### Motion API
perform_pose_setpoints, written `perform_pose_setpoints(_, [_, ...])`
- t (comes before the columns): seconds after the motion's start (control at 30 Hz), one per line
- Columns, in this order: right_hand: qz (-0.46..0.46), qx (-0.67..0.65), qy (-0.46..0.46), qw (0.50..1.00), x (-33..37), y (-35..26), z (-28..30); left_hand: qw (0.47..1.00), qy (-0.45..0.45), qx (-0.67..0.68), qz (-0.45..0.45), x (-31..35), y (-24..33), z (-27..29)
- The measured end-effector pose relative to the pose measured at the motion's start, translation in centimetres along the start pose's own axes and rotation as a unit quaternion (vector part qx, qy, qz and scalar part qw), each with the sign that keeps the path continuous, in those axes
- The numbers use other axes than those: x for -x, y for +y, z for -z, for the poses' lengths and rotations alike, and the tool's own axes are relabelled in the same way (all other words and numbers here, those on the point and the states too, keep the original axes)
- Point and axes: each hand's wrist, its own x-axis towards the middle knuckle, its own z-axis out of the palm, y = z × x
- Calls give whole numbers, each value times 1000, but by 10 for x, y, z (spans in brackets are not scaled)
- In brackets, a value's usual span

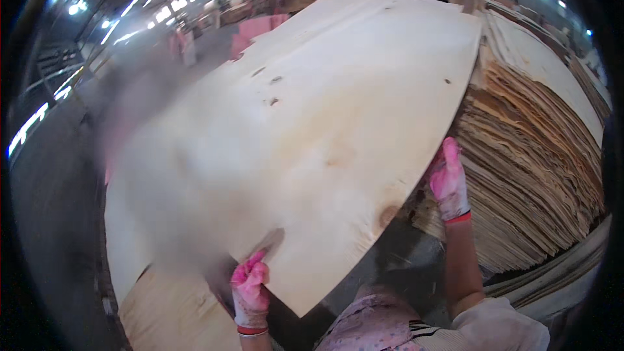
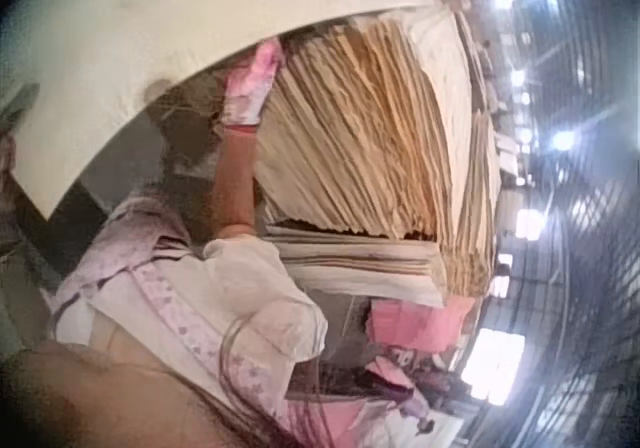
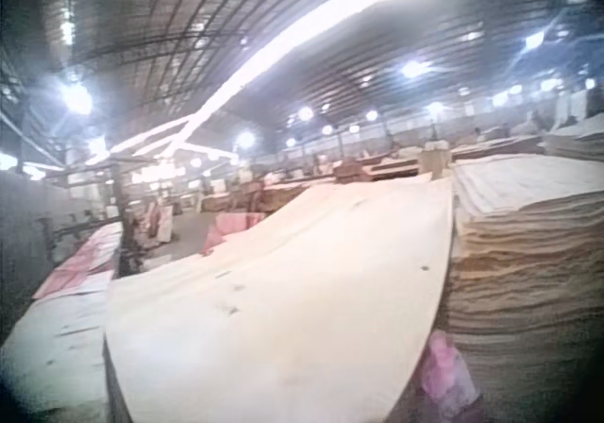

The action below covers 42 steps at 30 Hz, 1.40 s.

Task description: The person lays and smooths veneer strips across wooden panels using a hand scraper, retrieves wood sheets from a stack to place onto the board, and arranges additional veneer strips over the surface.

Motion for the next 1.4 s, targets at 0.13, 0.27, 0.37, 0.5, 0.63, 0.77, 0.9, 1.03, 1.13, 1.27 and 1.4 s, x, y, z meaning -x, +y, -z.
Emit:
perform_pose_setpoints(0.13, [-58,-50,-52,996,15,34,-35,999,41,31,9,51,-47,58])
perform_pose_setpoints(0.27, [-8,125,-117,985,47,32,-84,976,191,-100,-26,73,-55,75])
perform_pose_setpoints(0.37, [73,165,-142,973,69,41,-146,963,263,-45,-40,98,-40,69])
perform_pose_setpoints(0.5, [327,411,-261,810,90,52,-191,943,29,-317,-96,133,-50,29])
perform_pose_setpoints(0.63, [69,253,-329,907,150,57,-264,862,239,-439,-81,150,-113,12])
perform_pose_setpoints(0.77, [83,269,-490,825,227,60,-302,850,309,-425,-41,207,-120,4])
perform_pose_setpoints(0.9, [223,204,-626,719,320,82,-320,877,431,-210,33,274,-197,7])
perform_pose_setpoints(1.03, [62,44,-799,597,388,76,-307,771,619,137,-55,350,-286,-6])
perform_pose_setpoints(1.13, [80,51,-784,614,390,111,-280,703,631,289,-156,413,-267,0])
perform_pose_setpoints(1.27, [53,220,-644,731,373,195,-233,634,748,197,1,524,-237,-36])
perform_pose_setpoints(1.4, [-96,393,-488,774,399,276,-162,604,782,-9,153,618,-264,-86])
